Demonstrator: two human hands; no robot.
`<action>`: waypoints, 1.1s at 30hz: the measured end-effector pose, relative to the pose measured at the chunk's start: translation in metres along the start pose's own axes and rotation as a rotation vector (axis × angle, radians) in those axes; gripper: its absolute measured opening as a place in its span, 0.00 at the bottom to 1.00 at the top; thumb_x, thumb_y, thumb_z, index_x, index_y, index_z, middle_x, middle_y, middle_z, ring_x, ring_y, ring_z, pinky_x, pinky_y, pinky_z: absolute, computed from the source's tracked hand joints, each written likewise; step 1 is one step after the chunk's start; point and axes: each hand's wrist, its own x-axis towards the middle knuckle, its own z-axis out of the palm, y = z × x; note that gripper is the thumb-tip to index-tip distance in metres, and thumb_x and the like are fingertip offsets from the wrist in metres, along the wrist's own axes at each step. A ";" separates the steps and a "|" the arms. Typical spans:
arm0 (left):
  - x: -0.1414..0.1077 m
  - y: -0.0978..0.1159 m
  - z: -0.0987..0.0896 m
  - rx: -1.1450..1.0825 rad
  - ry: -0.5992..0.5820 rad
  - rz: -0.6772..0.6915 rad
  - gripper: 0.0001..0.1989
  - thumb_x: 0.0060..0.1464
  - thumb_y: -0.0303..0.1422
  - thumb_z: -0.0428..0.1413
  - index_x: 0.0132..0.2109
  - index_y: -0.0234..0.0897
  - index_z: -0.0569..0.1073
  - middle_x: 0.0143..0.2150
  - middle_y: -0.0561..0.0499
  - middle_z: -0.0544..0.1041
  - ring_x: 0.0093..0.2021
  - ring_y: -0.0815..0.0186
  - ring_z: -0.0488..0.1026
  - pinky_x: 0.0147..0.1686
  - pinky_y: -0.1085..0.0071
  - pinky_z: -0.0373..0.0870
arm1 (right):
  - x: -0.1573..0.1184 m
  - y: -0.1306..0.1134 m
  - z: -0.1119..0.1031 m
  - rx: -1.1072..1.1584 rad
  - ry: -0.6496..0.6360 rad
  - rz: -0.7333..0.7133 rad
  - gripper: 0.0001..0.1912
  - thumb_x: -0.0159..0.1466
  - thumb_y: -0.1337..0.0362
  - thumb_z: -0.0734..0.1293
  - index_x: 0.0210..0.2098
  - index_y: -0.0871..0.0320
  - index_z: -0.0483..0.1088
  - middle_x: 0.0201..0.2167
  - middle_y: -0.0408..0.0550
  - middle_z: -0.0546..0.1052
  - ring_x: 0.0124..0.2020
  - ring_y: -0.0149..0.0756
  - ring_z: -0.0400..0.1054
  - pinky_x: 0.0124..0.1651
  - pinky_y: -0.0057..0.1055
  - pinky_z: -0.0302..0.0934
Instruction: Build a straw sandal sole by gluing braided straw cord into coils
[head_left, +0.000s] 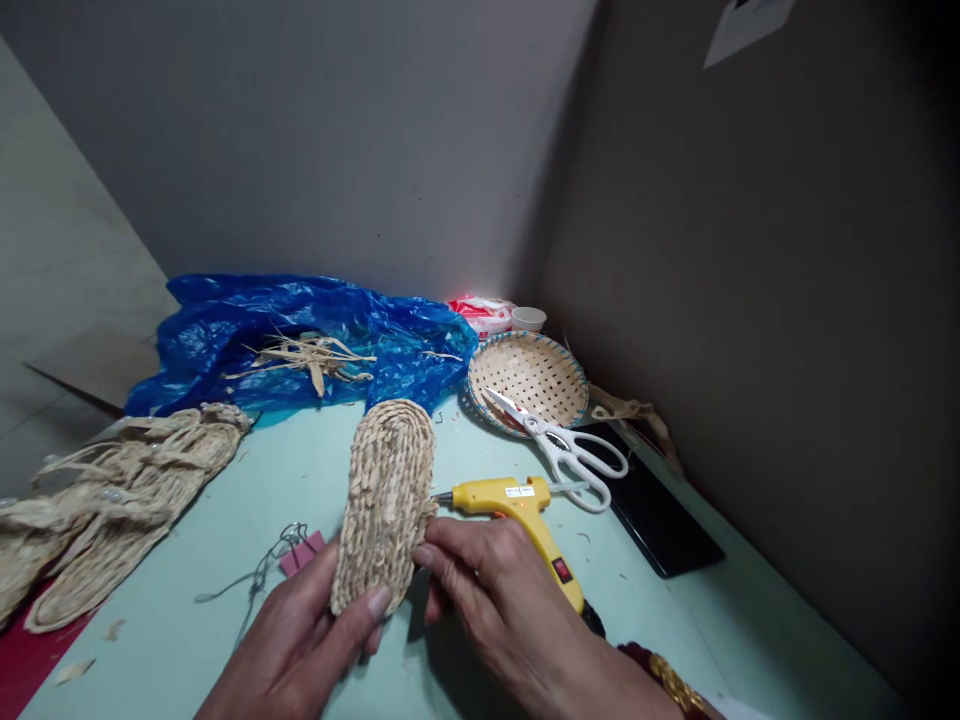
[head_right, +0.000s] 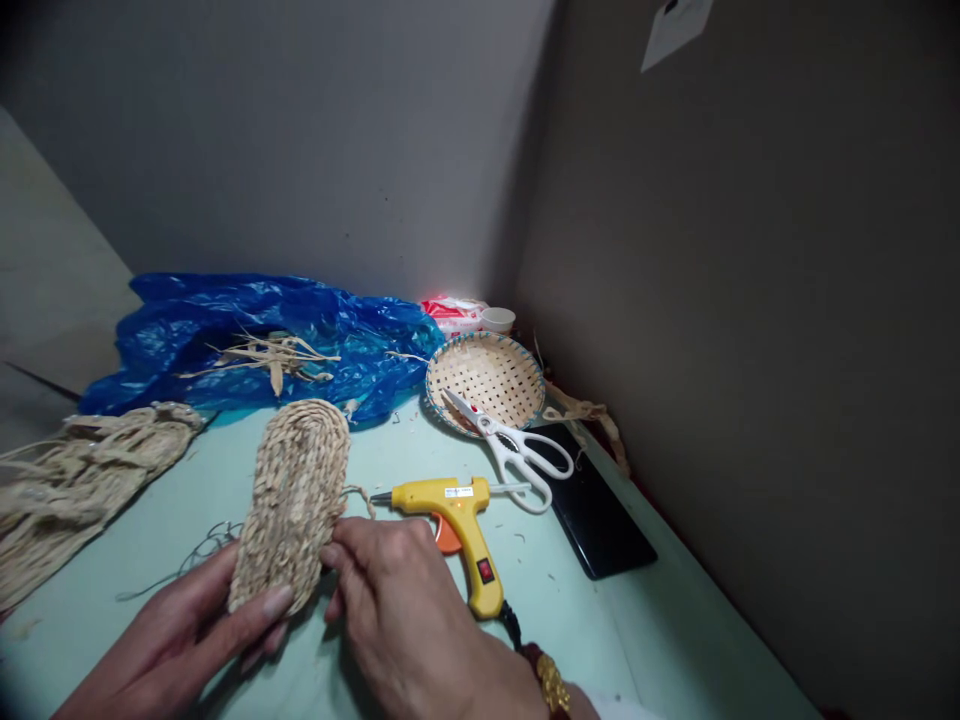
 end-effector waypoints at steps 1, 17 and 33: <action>0.001 0.002 -0.001 -0.007 0.002 -0.003 0.17 0.52 0.51 0.61 0.31 0.42 0.75 0.22 0.56 0.72 0.25 0.65 0.66 0.27 0.71 0.65 | 0.000 0.000 0.000 -0.014 0.000 -0.001 0.18 0.71 0.70 0.60 0.23 0.56 0.60 0.21 0.40 0.69 0.23 0.29 0.63 0.30 0.26 0.53; 0.006 0.004 -0.004 -0.153 -0.040 -0.067 0.22 0.54 0.52 0.62 0.49 0.45 0.79 0.37 0.51 0.79 0.31 0.65 0.70 0.28 0.74 0.71 | 0.001 -0.007 -0.005 -0.033 0.036 -0.017 0.09 0.70 0.68 0.67 0.32 0.59 0.71 0.33 0.44 0.75 0.37 0.35 0.68 0.42 0.30 0.58; -0.004 0.009 0.020 -0.593 0.098 -0.182 0.17 0.48 0.36 0.69 0.47 0.45 0.80 0.46 0.52 0.87 0.50 0.51 0.82 0.47 0.65 0.79 | -0.004 0.005 0.013 -0.133 -0.132 -0.041 0.11 0.71 0.69 0.59 0.32 0.54 0.57 0.34 0.45 0.69 0.34 0.36 0.63 0.39 0.32 0.56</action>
